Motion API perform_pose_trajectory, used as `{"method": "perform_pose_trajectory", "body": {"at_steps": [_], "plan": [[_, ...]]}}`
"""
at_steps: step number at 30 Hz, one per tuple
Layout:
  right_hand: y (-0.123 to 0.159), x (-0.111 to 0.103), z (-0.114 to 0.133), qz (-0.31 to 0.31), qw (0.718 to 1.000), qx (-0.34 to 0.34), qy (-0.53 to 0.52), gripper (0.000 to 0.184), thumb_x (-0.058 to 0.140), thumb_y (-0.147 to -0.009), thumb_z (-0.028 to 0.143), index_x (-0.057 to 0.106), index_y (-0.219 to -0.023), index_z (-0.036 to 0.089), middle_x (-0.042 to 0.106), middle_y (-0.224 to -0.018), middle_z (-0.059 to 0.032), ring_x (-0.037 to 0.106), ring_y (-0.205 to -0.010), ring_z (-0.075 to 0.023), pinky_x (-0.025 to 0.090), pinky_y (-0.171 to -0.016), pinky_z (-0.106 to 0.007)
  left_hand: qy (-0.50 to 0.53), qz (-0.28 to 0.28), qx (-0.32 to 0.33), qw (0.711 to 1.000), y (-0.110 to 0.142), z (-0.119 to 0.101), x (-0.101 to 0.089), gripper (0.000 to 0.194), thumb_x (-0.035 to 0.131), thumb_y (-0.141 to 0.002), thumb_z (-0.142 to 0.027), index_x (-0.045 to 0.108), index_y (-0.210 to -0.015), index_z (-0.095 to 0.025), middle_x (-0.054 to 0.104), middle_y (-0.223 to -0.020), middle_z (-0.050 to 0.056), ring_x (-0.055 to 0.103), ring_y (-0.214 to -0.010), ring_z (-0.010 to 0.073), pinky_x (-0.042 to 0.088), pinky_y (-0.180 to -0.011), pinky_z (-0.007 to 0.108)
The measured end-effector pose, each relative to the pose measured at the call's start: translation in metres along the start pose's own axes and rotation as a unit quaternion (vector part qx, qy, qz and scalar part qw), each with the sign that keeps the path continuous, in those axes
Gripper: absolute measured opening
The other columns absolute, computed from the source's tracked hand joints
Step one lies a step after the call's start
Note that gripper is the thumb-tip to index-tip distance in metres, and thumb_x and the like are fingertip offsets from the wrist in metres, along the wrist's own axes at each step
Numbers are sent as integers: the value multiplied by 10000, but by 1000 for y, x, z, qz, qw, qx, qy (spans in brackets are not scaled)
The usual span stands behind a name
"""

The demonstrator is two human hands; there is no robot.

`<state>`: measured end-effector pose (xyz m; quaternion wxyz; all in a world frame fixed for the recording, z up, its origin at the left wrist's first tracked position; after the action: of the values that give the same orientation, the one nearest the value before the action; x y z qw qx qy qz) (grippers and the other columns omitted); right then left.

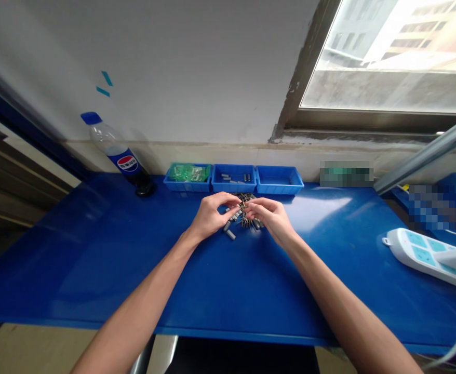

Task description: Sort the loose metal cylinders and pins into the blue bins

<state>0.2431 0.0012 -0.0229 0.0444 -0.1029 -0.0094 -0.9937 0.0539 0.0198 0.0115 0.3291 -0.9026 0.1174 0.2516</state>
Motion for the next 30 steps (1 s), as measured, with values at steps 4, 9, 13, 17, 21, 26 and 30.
{"method": "perform_pose_trajectory", "body": {"at_steps": [4, 9, 13, 17, 21, 26, 30], "plan": [[0, -8, 8, -58, 997, -51, 25, 269, 790, -829, 443, 812, -944, 200, 804, -934, -84, 735, -817, -223, 574, -820, -377, -101, 13, -5, 995, 1, 15, -1, 183, 680, -944, -228, 770, -1096, -178, 797, -1120, 84, 752, -1030, 228, 603, -973, 381], [0, -18, 16, -104, 987, -121, 5, 596, 743, -839, 366, 631, -1421, 311, 592, -1531, -104, 692, -1220, -302, 533, -1046, -473, -223, 61, -47, 972, 6, 40, -1, 215, 626, -954, -198, 809, -1068, -199, 798, -1159, 94, 734, -1118, 283, 594, -1019, 453], [-2, -18, 8, -96, 991, -95, 20, 624, 741, -841, 381, 594, -1443, 306, 558, -1560, -121, 711, -1183, -301, 555, -1012, -466, -253, 69, -78, 962, 7, 46, -4, 206, 634, -932, -166, 820, -1019, -186, 813, -1073, 100, 740, -1040, 312, 613, -946, 475], [-2, -15, 4, -99, 991, -82, 36, 576, 743, -835, 396, 619, -1386, 284, 625, -1485, -126, 744, -1072, -271, 582, -938, -433, -249, 30, -94, 963, 8, 49, -8, 245, 622, -893, -85, 820, -990, -193, 816, -1044, 97, 765, -974, 297, 617, -926, 431], [-1, -13, 5, -90, 993, -73, 35, 475, 737, -836, 393, 671, -1289, 265, 673, -1419, -117, 752, -972, -235, 583, -875, -398, -186, -16, -101, 977, 7, 49, -10, 270, 609, -894, -66, 796, -1045, -191, 812, -1060, 79, 774, -907, 241, 624, -877, 362], [0, -11, 5, -79, 994, -61, 38, 420, 733, -841, 409, 692, -1222, 238, 792, -1066, -75, 727, -825, -207, 566, -782, -362, -76, -80, -69, 991, 3, 34, -12, 195, 652, -914, -116, 763, -1063, -174, 794, -1040, 67, 755, -832, 182, 633, -815, 315], [2, -6, 7, -59, 995, -55, 62, 445, 755, -831, 427, 696, -1227, 232, 787, -893, -32, 685, -730, -185, 550, -755, -352, -15, -84, -39, 996, 0, 16, -8, 138, 702, -924, -207, 745, -1055, -187, 779, -1037, 60, 755, -814, 166, 647, -801, 302]]}}
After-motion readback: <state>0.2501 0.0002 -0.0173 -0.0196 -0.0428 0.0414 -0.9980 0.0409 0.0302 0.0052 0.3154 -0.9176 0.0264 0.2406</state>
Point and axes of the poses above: each hand's wrist, its own y-axis away from the middle knuckle, its own x-axis out of the palm, z = x × y, the point moved 4 cm from there along -y, towards the middle knuckle
